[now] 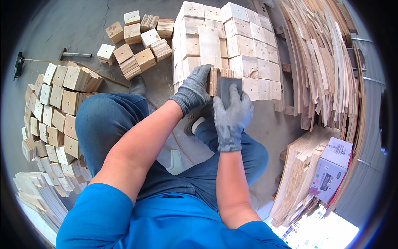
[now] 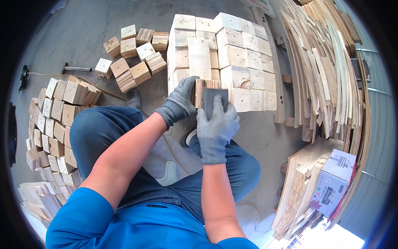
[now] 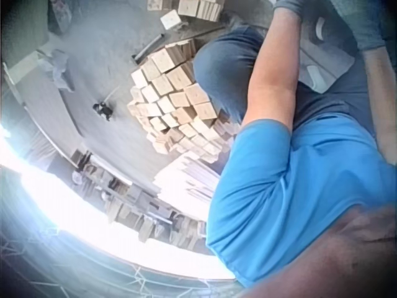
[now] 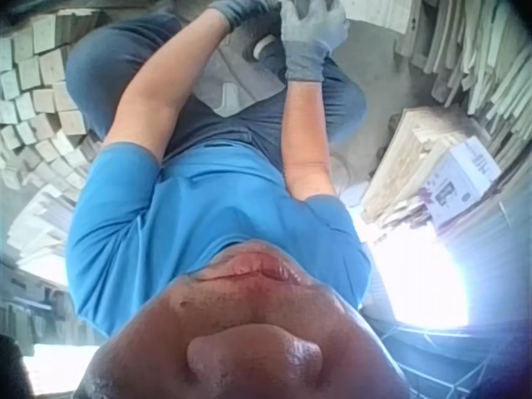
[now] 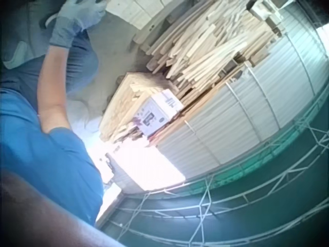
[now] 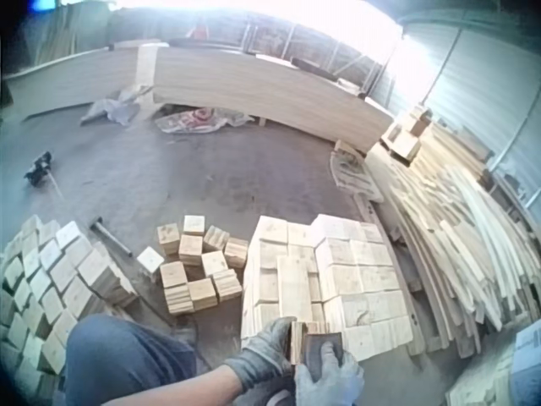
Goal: The person sits on the floor and sands small wooden blocks one at a time using a sanding block. They pick up each block, sand its surfaces, and place it into a growing pile of finished pieces.
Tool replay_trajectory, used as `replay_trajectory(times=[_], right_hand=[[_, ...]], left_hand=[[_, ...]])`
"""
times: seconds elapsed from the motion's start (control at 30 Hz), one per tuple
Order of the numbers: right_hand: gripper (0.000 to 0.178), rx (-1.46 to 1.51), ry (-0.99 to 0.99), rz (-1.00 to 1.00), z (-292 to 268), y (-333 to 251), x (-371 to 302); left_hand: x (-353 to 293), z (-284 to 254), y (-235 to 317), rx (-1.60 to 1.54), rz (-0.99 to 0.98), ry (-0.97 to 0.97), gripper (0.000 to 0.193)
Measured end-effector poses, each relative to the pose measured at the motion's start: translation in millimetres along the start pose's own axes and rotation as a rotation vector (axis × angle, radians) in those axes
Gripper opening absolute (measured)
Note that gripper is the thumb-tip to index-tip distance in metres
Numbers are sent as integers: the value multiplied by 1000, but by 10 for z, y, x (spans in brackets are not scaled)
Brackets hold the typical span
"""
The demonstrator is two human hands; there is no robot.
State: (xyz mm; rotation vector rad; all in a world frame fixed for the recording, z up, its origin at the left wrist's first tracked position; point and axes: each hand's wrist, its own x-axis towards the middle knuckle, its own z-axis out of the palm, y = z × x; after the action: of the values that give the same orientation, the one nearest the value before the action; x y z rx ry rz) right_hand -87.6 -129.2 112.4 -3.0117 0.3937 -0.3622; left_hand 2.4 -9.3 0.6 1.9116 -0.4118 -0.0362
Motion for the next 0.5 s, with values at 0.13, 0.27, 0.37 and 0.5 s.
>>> replay_trajectory(times=[0.13,0.27,0.37,0.5], right_hand=[[64,-12,1,6,158,-164,536],[66,47,17,-41,283,-231,981],[69,65,95,-83,300,-205,1023],[69,122,-56,-42,197,-264,736]], left_hand=[[-7,-16,42,-38,-43,-2,102],[-9,-32,70,-22,-25,4,106],[-14,-3,123,-30,-51,-11,105],[-22,-40,69,-17,12,4,100]])
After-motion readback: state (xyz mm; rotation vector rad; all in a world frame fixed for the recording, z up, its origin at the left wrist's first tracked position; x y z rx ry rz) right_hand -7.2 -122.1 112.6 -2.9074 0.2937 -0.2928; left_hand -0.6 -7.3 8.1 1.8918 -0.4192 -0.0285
